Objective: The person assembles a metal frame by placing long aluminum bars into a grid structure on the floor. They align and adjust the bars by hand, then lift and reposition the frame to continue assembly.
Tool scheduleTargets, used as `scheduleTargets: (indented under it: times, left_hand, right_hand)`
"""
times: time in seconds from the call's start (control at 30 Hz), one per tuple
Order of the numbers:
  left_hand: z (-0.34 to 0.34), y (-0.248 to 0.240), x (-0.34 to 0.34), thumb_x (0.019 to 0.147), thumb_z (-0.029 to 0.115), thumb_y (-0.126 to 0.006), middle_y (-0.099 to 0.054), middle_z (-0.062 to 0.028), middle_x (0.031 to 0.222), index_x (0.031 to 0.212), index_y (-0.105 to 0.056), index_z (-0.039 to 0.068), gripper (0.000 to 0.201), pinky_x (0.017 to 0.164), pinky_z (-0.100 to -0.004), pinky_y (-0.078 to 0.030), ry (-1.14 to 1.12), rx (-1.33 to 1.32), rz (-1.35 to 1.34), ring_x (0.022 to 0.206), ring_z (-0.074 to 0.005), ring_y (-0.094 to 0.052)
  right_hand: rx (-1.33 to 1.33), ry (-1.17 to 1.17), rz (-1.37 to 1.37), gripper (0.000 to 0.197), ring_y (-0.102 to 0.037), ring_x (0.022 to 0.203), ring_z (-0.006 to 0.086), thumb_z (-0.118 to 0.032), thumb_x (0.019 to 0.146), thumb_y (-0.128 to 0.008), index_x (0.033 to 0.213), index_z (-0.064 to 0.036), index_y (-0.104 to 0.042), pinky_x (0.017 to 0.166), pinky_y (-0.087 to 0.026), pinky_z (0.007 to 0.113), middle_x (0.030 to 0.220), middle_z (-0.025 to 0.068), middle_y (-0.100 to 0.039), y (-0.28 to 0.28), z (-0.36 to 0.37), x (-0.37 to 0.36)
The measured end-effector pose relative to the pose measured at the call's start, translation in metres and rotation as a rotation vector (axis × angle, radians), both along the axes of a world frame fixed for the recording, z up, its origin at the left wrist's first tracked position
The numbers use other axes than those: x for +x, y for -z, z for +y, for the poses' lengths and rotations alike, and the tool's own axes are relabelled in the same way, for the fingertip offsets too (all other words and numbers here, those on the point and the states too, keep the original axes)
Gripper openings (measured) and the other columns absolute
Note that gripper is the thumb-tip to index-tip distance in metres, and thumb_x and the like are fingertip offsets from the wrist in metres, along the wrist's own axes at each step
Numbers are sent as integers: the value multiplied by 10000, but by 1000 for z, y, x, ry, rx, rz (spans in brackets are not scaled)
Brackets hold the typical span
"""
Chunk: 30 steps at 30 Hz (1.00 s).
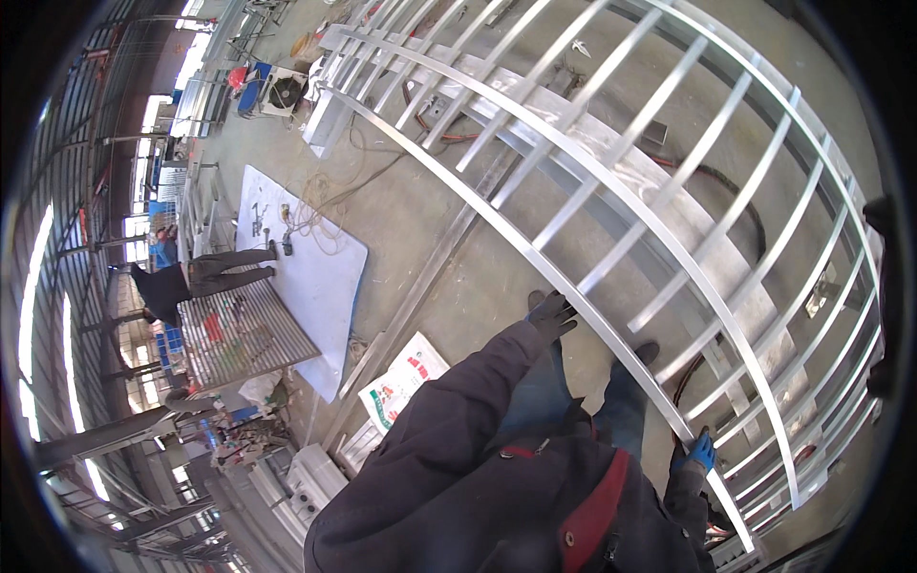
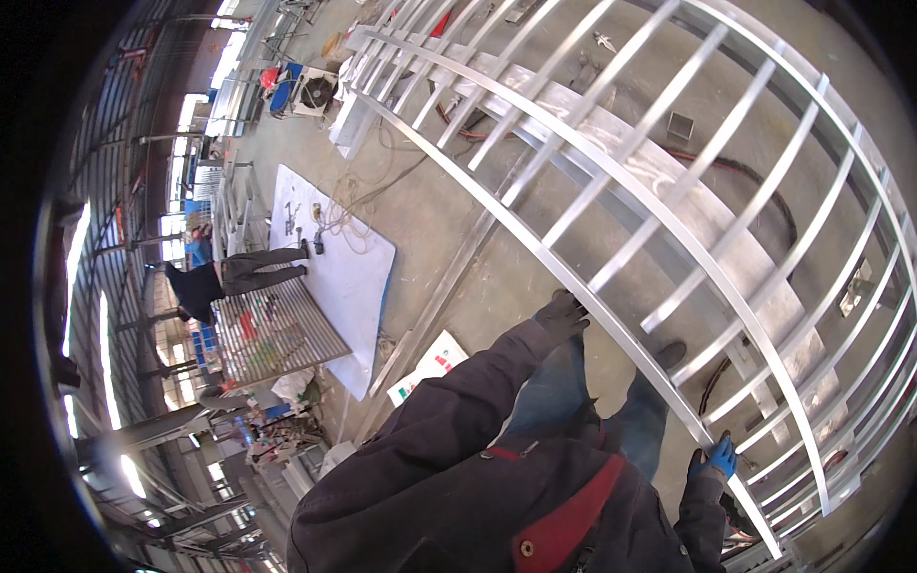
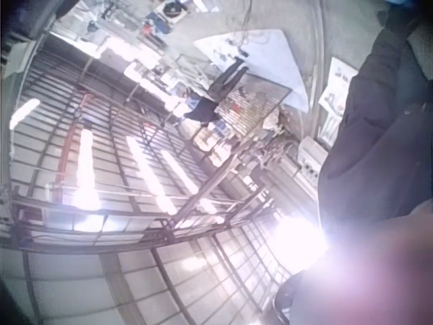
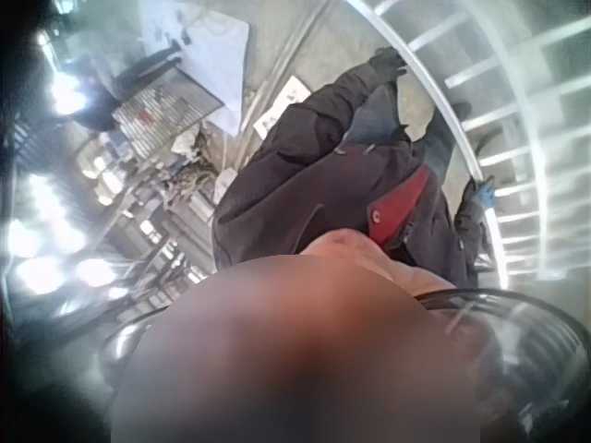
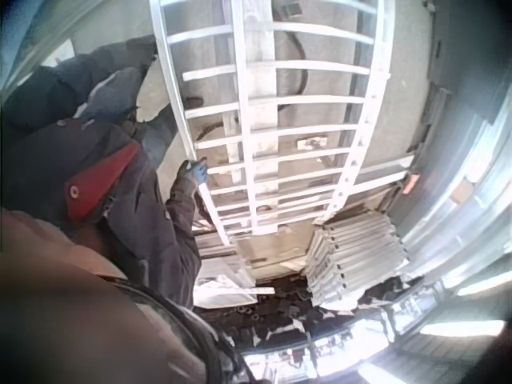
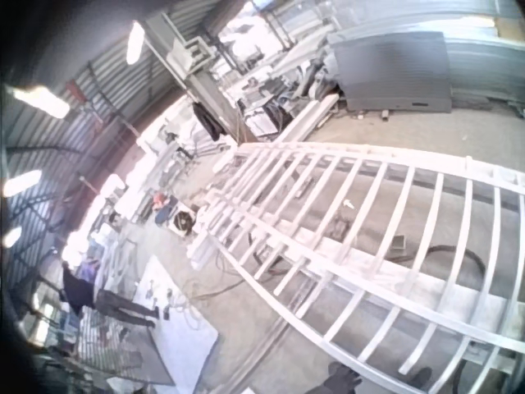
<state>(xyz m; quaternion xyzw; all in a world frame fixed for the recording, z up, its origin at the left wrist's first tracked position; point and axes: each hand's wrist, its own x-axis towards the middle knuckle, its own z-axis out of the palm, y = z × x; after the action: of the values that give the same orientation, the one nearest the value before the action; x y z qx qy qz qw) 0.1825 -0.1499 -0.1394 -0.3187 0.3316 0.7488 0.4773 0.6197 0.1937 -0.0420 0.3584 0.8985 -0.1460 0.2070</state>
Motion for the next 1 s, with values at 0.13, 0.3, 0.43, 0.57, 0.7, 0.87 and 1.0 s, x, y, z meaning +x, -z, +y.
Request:
scheduleTargets:
  times: [0.13,0.3,0.43,0.57,0.7,0.87,1.0]
  left_hand:
    - [-49,2,-61,1002,279,-637,-611,-28,1346,1401,-536,215,416,1042,-483,-470,-20,-104,-30,1301,-264,-561]
    - [-153,10,-112,1029,271,-597,-555,-51,1498,1483,-489,227,468,1024,-475,-501,-42,110,99,1344,-264,-562]
    - [-216,-22,-180,1042,311,-573,-596,-64,1421,1416,-527,197,394,1017,-474,-534,-50,-105,41,1248,-273,-620]
    - [-263,-67,-279,1024,402,-596,-604,-74,1407,1402,-534,176,445,1038,-489,-525,-126,-236,50,1242,-282,-622]
    - [-321,-86,-380,1016,458,-598,-578,-93,1446,1421,-527,151,512,1051,-508,-514,-234,-311,71,1275,-294,-604]
    - [-398,-90,-488,1004,457,-595,-602,-96,1408,1441,-505,148,543,1021,-492,-520,-323,-260,80,1212,-299,-630]
    - [-423,-103,-550,1003,468,-616,-607,-100,1378,1426,-511,151,539,1012,-511,-518,-332,-352,82,1183,-307,-632]
  right_hand:
    - [166,25,-87,949,-457,1387,436,-337,795,-766,1565,14,-336,1181,-339,515,1501,266,-488,-18,-32,-38]
    - [146,75,135,925,-532,1306,464,-318,777,-776,1536,33,-380,1111,-428,510,1434,284,-544,-57,-116,-189]
    - [-23,-210,426,782,-579,1210,467,-318,805,-788,1443,17,-486,1033,-463,538,1322,271,-600,-83,-205,-362]
    - [-138,-322,443,714,-594,1212,446,-319,839,-768,1412,24,-515,1028,-468,541,1323,278,-608,-109,-274,-500]
    - [-229,-330,480,673,-605,1213,426,-331,856,-758,1390,19,-544,1027,-478,522,1300,262,-637,-110,-317,-621]
    - [-358,-321,564,561,-635,1193,413,-281,891,-746,1339,19,-592,1029,-498,484,1270,241,-671,-86,-354,-782]
    - [-577,-197,519,571,-646,1208,387,-293,908,-743,1352,32,-590,1044,-504,460,1282,241,-675,-73,-384,-897]
